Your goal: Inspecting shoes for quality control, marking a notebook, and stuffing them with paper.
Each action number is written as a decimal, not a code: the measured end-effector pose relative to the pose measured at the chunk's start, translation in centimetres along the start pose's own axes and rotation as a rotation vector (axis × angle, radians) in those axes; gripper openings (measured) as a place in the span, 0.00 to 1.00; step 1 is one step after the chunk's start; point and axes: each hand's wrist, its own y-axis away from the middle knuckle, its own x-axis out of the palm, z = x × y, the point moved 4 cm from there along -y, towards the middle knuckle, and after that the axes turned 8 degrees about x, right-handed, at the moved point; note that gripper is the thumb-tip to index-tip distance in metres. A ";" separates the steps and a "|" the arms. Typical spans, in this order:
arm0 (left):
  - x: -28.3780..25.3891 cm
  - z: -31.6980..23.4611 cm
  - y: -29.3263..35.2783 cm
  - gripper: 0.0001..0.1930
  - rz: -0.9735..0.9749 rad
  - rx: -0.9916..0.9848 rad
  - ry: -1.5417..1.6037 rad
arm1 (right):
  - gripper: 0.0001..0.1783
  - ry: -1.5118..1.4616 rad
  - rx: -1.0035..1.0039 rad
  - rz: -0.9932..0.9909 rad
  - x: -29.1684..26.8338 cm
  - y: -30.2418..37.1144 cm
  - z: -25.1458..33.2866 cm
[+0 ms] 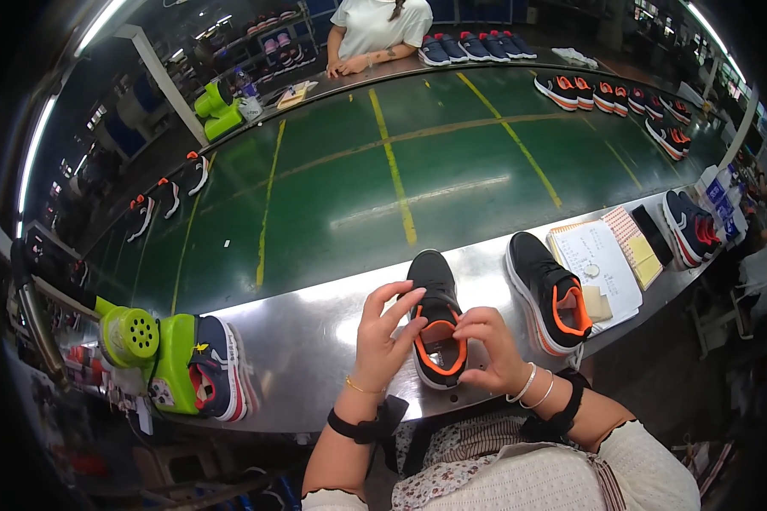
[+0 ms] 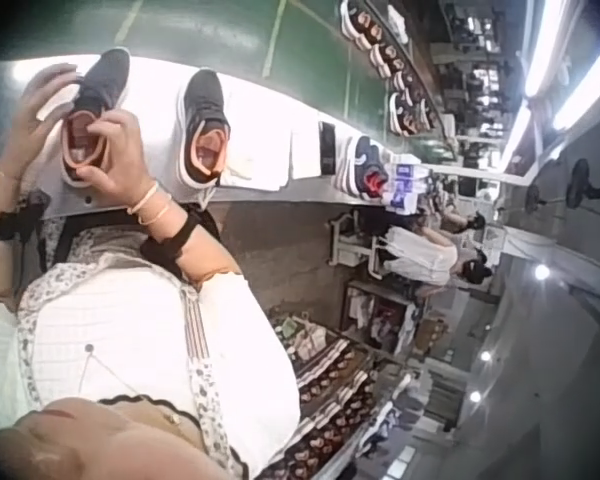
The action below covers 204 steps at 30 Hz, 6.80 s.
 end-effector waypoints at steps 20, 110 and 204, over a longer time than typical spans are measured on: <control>-0.5 -0.3 4.2 0.05 -0.035 -0.158 -0.280 | 0.20 0.345 -0.039 0.020 3.1 1.1 1.5; 6.1 -0.9 9.1 0.45 -0.011 -0.499 0.662 | 0.47 -0.367 0.425 -0.228 -5.0 7.1 -4.2; 0.3 8.6 0.4 0.12 -0.213 -0.871 0.618 | 0.48 -1.130 0.572 -0.447 -7.5 2.9 -2.3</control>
